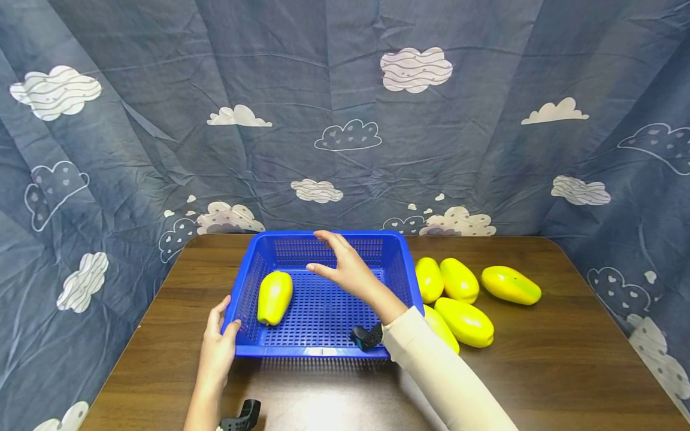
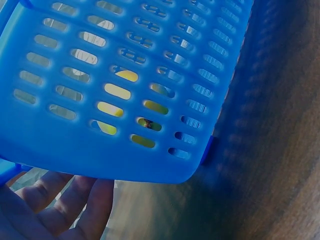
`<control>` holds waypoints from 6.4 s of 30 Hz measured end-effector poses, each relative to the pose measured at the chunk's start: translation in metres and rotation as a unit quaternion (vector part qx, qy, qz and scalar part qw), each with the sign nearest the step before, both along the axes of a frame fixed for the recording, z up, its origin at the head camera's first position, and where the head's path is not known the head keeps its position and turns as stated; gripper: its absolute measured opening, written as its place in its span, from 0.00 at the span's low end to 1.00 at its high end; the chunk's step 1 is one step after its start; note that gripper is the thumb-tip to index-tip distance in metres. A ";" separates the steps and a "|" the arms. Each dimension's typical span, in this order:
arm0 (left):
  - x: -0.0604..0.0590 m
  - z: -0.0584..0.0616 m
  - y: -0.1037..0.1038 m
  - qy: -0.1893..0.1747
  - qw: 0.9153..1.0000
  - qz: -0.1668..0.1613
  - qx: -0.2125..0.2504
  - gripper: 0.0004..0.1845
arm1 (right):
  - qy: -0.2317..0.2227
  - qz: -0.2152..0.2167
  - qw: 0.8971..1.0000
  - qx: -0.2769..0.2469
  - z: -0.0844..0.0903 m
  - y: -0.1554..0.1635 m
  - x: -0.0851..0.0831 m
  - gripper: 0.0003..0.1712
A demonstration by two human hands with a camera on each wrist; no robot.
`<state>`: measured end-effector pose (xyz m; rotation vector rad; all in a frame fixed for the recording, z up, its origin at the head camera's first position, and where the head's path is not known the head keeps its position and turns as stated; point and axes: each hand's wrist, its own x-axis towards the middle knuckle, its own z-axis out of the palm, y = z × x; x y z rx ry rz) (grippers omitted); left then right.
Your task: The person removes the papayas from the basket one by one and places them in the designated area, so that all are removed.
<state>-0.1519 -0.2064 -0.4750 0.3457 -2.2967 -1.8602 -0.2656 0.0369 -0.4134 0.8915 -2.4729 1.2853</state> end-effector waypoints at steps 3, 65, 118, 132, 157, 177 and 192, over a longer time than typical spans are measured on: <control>0.000 0.000 -0.001 -0.003 1.000 0.001 -0.002 0.27 | -0.023 0.019 1.000 -0.003 -0.006 -0.006 -0.008 0.35; -0.002 0.001 -0.002 -0.010 1.000 -0.001 0.021 0.27 | -0.217 0.112 0.955 0.171 -0.048 -0.075 -0.023 0.47; -0.003 -0.003 -0.001 0.007 1.000 -0.001 0.027 0.26 | -0.195 0.151 0.969 0.032 -0.035 -0.058 -0.020 0.36; -0.001 -0.001 0.000 0.004 1.000 0.000 0.014 0.26 | -0.165 0.133 0.977 -0.004 -0.025 -0.049 -0.019 0.37; -0.003 0.000 0.000 0.010 1.000 0.002 0.016 0.26 | -0.180 0.126 0.966 -0.140 0.006 -0.031 -0.007 0.38; -0.002 -0.001 0.000 0.006 1.000 0.006 0.015 0.26 | -0.206 0.093 0.956 -0.188 0.017 -0.004 -0.004 0.40; -0.003 -0.002 -0.001 0.008 1.000 0.003 0.015 0.27 | -0.172 0.061 0.969 -0.169 0.033 0.030 0.010 0.38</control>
